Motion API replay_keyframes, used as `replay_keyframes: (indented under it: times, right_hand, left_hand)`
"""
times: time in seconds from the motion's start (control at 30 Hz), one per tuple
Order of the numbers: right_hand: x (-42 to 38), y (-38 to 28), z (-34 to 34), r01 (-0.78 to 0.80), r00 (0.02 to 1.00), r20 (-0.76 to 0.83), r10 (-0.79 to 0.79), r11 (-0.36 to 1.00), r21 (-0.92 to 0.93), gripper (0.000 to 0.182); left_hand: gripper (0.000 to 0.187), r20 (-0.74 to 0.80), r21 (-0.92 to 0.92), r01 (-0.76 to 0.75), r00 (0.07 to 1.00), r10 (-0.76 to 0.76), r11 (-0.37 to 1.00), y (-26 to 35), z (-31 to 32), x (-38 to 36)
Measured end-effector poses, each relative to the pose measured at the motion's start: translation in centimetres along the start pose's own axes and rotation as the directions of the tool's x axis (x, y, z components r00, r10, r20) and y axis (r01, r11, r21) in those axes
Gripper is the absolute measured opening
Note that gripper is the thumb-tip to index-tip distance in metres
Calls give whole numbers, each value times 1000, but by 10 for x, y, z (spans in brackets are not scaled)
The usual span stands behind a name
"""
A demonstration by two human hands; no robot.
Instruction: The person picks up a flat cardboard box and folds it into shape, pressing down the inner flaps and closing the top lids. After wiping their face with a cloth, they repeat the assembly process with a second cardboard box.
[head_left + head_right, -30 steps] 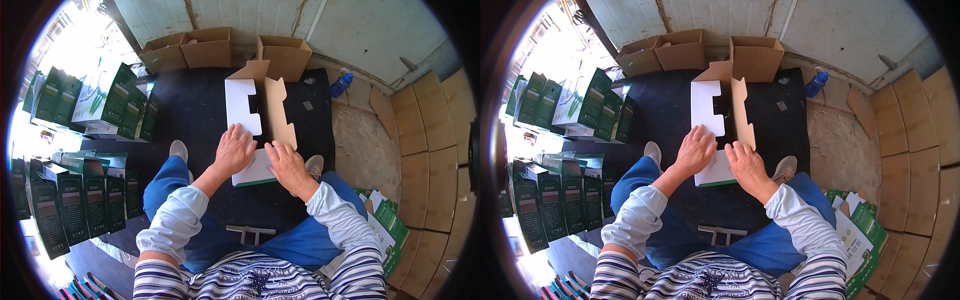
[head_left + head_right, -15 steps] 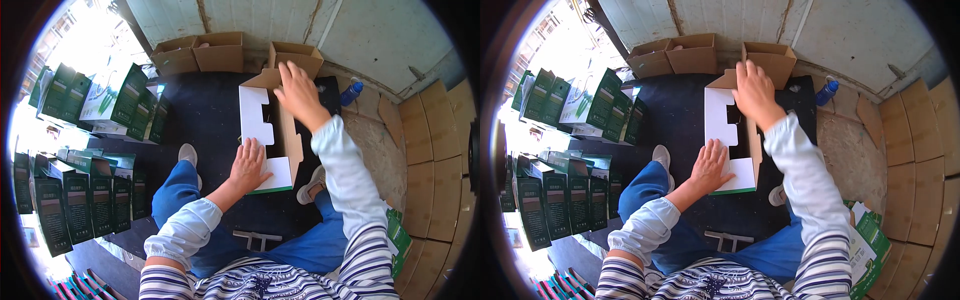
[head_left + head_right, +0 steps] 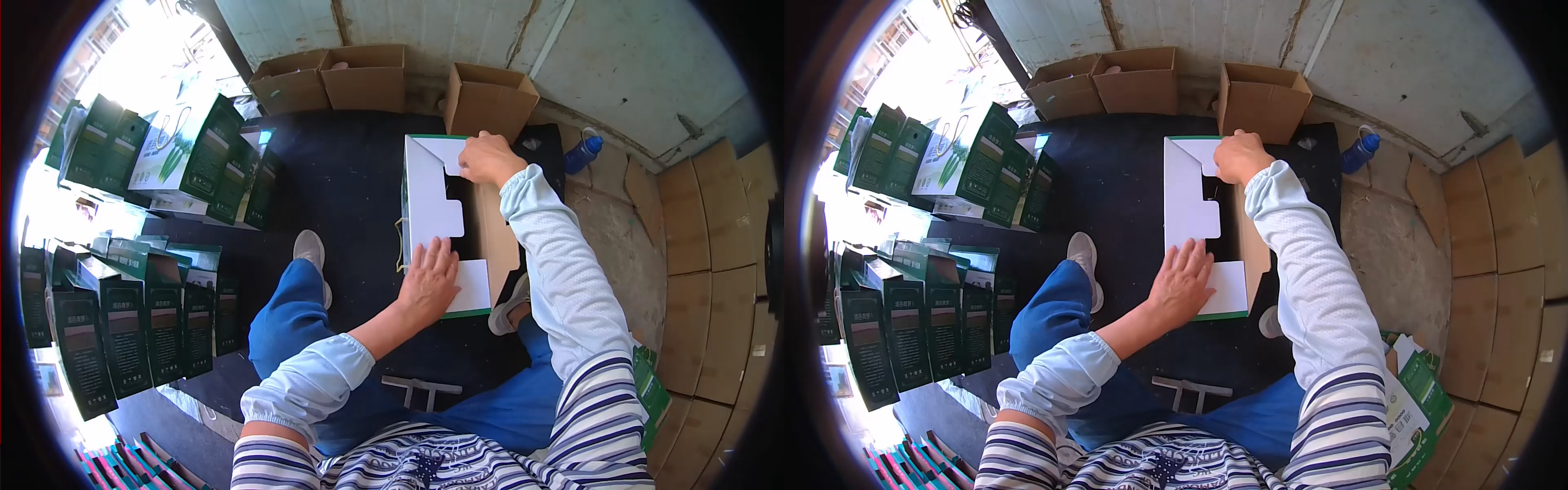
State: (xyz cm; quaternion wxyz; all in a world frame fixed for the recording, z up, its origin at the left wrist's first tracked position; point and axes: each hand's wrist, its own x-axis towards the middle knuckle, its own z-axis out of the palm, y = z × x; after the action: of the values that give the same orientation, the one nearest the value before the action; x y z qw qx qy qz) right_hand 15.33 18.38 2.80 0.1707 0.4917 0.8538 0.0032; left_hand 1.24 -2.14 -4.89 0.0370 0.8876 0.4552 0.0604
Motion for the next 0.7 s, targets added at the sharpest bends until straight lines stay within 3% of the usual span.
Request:
replay_keyframes:
  times: [0.07, 0.17, 0.2, 0.4, 0.53, 0.63, 0.7]
  right_hand:
    - [2, -1, 0, 8, 999, 35, -6, 998, -62, 27]
    - [2, -12, -5, 21, 996, 85, -9, 989, -143, 26]
    - [3, -13, -5, 26, 996, 91, -12, 987, -160, 26]
    - [9, -19, 3, 70, 998, 4, -70, 984, -165, 34]
    - [7, -23, -4, -35, 994, 99, 52, 986, -165, 26]
    - [-8, -13, -10, -156, 971, 182, 155, 988, -10, 34]
    - [-22, -1, -9, -253, 933, 282, 222, 965, 76, 53]
  left_hand:
    - [57, -44, 27, -71, 996, 72, 997, 7, 1, 0]
    - [59, -15, -239, -35, 999, 32, 970, 20, -14, -1]
    - [68, -61, -210, -22, 998, 9, 977, 24, -15, -1]
    - [77, 6, -137, 66, 998, -66, 988, 31, -14, 14]
    - [61, 38, -219, 103, 995, -97, 970, 40, -17, 16]
    - [48, 41, -278, 115, 993, -108, 954, 42, -22, 3]
    - [41, 65, -353, 149, 989, -135, 924, 30, -27, -9]
